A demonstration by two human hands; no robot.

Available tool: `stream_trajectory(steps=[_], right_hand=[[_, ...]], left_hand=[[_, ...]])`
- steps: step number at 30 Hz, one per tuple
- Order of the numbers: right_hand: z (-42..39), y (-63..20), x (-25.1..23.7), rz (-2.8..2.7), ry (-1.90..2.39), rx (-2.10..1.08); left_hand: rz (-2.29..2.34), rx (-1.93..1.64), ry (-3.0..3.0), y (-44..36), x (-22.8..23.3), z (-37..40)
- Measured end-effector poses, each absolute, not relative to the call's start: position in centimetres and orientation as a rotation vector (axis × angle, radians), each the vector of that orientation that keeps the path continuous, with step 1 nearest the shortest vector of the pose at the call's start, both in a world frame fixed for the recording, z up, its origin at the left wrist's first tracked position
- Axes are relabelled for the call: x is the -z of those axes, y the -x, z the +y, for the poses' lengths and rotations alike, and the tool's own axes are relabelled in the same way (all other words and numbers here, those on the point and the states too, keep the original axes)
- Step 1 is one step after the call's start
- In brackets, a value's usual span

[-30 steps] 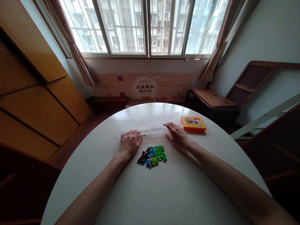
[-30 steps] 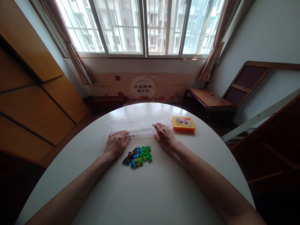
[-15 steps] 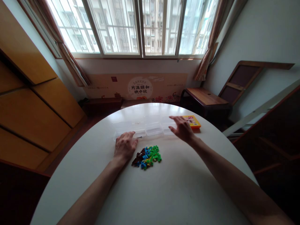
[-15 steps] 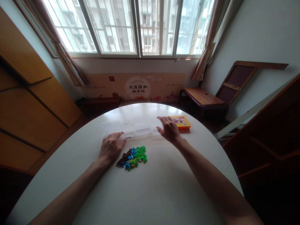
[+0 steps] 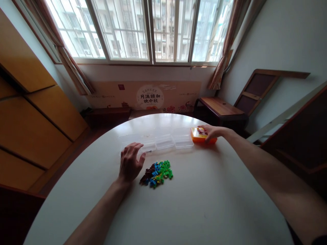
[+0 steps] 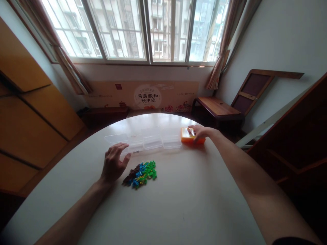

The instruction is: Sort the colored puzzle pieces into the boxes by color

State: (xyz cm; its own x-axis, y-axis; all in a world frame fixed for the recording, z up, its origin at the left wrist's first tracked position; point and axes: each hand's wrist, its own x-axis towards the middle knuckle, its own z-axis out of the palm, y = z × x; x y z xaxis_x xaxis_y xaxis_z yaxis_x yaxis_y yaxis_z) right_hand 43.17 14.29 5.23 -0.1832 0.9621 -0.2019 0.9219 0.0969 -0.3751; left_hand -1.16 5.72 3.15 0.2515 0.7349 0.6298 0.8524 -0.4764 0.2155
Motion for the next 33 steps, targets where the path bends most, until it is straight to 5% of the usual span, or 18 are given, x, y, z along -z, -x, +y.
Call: stream_trajectory(steps=[6,10,14,21,33], right_hand=[[12.1,-44.1,-7.8,-2.036,1.780,-1.168],[11.7,-44.3,-10.2,-1.850,1.750,-1.219],[13.3,-44.6,-10.0,-1.543,1.766,-1.006],[15.8,-43.1,-4.5,-1.286,1.934,-0.155],[10.7,-39.5,0.4,-1.953,1.980,-0.125]], left_hand=[[-1.554,1.069,2.367,1.2,-2.9,5.8],[-1.536,1.081,2.378,1.4,-2.8,5.7],[-1.500,1.078,2.372,1.6,-3.0,5.7],[-1.473,1.066,2.379,1.6,-2.7,6.3],[-1.495,1.303,2.268,2.1,-2.6,6.2]])
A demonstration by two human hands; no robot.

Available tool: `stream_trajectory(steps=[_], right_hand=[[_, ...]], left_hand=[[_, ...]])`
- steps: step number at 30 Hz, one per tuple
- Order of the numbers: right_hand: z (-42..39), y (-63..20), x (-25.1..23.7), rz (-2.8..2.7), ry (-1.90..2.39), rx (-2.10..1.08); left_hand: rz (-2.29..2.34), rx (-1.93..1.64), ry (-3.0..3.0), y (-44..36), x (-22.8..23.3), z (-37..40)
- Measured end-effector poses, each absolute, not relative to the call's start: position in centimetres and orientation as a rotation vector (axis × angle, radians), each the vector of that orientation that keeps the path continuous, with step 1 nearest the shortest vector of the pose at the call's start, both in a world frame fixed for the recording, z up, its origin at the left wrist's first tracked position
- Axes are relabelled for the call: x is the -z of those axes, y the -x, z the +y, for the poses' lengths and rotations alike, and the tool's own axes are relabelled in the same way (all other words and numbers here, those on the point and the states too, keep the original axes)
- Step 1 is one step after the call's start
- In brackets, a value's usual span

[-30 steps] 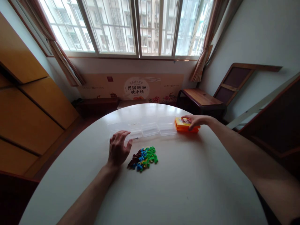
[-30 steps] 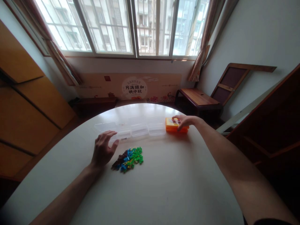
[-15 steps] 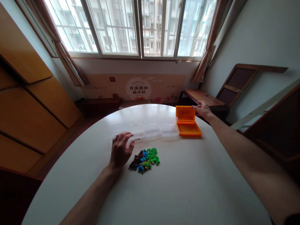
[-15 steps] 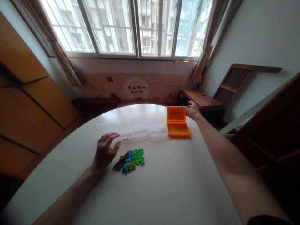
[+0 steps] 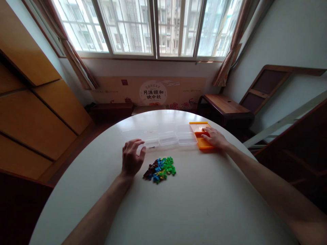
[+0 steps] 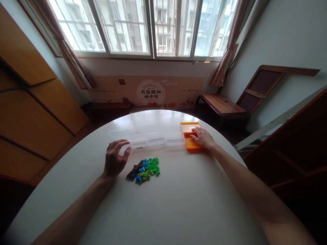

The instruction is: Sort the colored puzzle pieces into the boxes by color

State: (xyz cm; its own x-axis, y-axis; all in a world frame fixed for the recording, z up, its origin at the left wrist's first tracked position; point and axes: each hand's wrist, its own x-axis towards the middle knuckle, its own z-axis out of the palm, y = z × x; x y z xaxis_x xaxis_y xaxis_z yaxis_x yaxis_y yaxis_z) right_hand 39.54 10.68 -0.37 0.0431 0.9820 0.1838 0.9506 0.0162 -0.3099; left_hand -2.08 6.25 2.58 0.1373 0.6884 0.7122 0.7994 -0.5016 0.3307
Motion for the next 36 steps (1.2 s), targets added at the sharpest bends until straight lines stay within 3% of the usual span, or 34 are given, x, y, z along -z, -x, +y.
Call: stream_trajectory(steps=[5,8,13,18,29,36], right_hand=[[8.2,-38.7,-0.8,-1.644,1.661,0.018],[6.1,-35.8,-2.3,-1.500,1.444,0.140],[1.1,-27.3,-4.0,-1.807,1.212,-0.225],[-2.0,-21.4,-2.7,-2.215,1.231,-0.381],[-2.0,-21.4,-0.3,-2.010,1.177,-0.375],[-2.1,-21.2,0.5,-2.015,1.109,-0.335]], left_hand=[[-1.457,1.471,2.214,2.3,-3.2,5.5],[-1.550,1.364,2.444,2.1,-4.2,5.0],[-1.366,0.766,3.119,1.8,-6.0,2.4],[-1.246,0.579,3.137,2.7,-5.9,-0.1],[-1.145,0.609,3.108,3.6,-4.3,0.7],[-1.374,0.212,3.092,5.5,-5.2,1.8]])
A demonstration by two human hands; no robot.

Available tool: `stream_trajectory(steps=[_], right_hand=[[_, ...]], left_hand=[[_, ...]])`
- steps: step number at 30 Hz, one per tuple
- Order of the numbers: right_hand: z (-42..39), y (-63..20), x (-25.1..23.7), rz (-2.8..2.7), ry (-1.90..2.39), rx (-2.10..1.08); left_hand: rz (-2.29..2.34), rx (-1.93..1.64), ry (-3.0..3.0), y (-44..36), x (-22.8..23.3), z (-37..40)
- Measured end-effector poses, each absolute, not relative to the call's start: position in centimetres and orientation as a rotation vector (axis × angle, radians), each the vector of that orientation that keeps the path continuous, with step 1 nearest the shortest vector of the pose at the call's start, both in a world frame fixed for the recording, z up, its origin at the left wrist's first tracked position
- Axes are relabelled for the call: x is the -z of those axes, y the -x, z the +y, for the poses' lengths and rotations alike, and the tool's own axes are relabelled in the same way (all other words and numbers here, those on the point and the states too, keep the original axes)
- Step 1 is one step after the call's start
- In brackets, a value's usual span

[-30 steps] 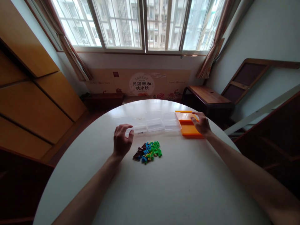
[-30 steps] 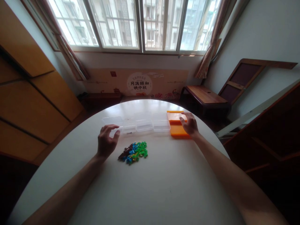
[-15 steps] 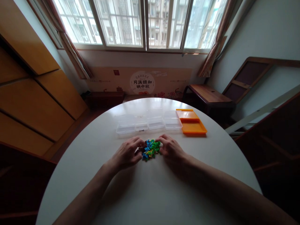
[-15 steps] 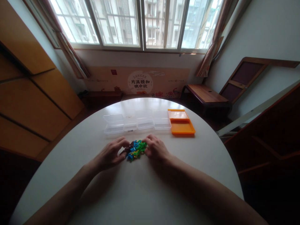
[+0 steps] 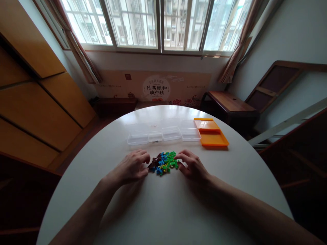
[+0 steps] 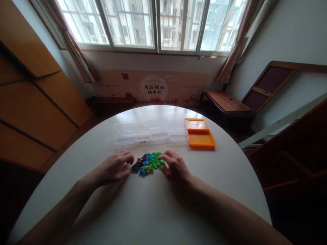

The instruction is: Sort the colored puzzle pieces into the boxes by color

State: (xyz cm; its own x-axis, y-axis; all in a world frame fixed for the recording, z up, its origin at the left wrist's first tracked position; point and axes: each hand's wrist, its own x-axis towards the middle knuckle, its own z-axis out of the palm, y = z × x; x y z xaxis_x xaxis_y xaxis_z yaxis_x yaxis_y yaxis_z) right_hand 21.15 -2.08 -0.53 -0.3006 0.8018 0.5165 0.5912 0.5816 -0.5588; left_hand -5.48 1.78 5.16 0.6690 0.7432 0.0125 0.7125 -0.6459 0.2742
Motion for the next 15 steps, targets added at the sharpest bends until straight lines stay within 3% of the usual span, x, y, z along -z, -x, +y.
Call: stream_trajectory(steps=[8,15], right_hand=[[-2.3,-21.3,0.4,-2.030,1.098,-0.335],[-2.9,-20.1,-0.8,-1.920,1.129,-0.522]], left_hand=[[1.203,-0.161,-2.683,5.3,-4.7,2.1],[1.045,-0.617,-2.764,4.7,-4.6,1.6]])
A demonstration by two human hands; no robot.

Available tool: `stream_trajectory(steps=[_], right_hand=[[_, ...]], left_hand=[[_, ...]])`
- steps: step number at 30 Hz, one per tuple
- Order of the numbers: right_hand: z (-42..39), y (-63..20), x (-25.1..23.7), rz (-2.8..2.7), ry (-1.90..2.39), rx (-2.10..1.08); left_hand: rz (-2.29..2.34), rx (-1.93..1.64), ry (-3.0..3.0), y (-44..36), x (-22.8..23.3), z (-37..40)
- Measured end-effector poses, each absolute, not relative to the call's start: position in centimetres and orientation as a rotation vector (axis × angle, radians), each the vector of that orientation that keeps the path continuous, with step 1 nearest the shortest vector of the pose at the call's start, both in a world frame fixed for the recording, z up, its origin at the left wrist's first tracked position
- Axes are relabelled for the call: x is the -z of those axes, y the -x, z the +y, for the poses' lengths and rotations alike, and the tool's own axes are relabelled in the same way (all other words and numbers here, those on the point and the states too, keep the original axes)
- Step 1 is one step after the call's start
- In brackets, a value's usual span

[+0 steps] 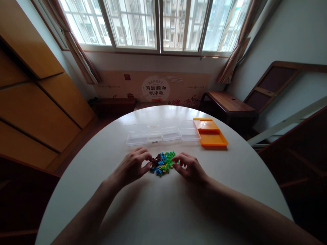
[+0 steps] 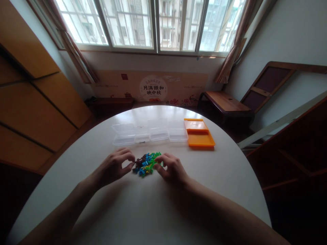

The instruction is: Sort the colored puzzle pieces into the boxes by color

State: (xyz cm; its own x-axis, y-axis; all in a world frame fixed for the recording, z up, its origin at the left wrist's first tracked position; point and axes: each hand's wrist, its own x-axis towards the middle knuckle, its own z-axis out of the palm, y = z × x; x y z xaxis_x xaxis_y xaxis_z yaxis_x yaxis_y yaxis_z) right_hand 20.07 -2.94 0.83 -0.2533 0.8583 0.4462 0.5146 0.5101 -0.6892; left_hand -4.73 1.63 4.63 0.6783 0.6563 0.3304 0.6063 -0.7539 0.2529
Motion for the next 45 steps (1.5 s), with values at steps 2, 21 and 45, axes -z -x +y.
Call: stream_trajectory(steps=[2,21,45], right_hand=[[-3.2,-19.6,-1.1,-1.894,1.115,-0.606],[-3.6,-19.2,0.3,-1.912,1.015,-0.370],[-3.5,-20.9,-0.2,-2.186,0.744,0.070]], left_hand=[[0.907,-0.768,-2.843,3.5,-4.7,0.8],[0.769,-1.091,-3.131,0.9,-3.1,-1.4],[0.745,-1.116,-2.933,0.5,-2.3,-0.9]])
